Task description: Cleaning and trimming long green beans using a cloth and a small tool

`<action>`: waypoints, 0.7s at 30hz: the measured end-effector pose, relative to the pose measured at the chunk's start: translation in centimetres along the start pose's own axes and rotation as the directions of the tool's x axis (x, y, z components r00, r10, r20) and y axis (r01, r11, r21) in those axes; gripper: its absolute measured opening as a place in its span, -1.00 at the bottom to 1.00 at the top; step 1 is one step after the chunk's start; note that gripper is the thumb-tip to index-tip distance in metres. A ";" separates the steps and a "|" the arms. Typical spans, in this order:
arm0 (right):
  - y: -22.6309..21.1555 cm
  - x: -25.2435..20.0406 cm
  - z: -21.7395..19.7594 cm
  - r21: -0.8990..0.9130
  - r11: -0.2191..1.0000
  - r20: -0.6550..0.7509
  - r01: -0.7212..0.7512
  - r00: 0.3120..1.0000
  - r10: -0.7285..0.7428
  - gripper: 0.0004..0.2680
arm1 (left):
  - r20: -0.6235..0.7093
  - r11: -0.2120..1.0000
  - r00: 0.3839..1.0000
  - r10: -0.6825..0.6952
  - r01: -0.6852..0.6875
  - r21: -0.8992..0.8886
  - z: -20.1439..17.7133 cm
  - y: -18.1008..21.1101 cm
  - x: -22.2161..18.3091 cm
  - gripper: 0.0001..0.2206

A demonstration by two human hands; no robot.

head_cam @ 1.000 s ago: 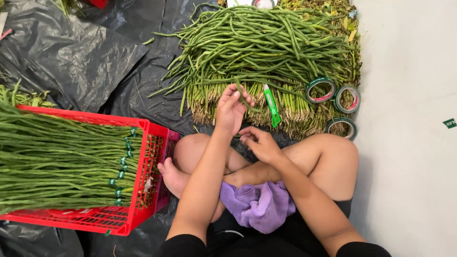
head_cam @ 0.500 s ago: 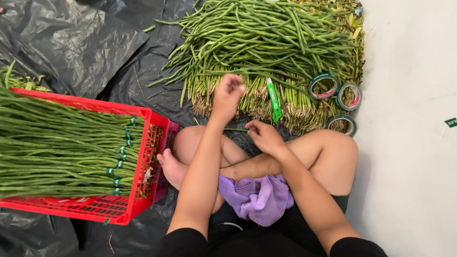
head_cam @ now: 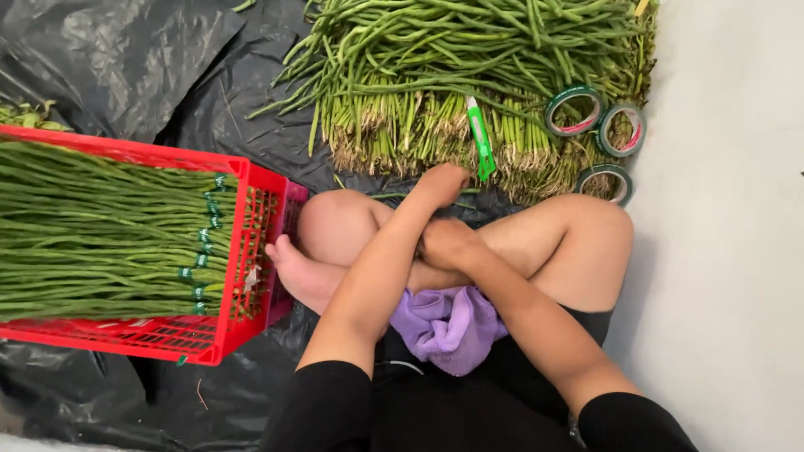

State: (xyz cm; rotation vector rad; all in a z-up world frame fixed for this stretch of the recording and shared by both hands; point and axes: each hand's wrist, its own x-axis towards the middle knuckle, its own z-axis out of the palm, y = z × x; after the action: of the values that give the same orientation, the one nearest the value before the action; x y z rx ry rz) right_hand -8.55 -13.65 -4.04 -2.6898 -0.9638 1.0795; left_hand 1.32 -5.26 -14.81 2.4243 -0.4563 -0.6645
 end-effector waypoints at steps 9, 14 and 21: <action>0.9 1.0 1.2 0.010 1.000 0.036 -0.024 0.999 0.023 -0.65 | 0.069 0.938 0.997 0.018 -0.041 0.345 5.8 -3.6 2.3 -0.90; 1.4 0.3 0.0 0.036 0.999 0.049 -0.032 0.998 0.030 -0.69 | 0.079 0.939 0.995 0.061 -0.084 0.332 5.2 -4.0 2.9 -0.88; 7.2 -3.3 -5.5 0.463 0.886 -0.246 -0.009 0.959 0.139 -0.75 | -0.294 0.981 0.948 0.125 -0.162 -0.105 -7.1 3.6 -3.9 -0.84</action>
State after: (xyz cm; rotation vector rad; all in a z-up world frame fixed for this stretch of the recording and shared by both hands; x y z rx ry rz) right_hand -3.00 -20.51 -0.12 -2.4044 -0.4827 0.7898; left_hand 1.45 -3.14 -6.15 2.2906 -0.4499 -0.2640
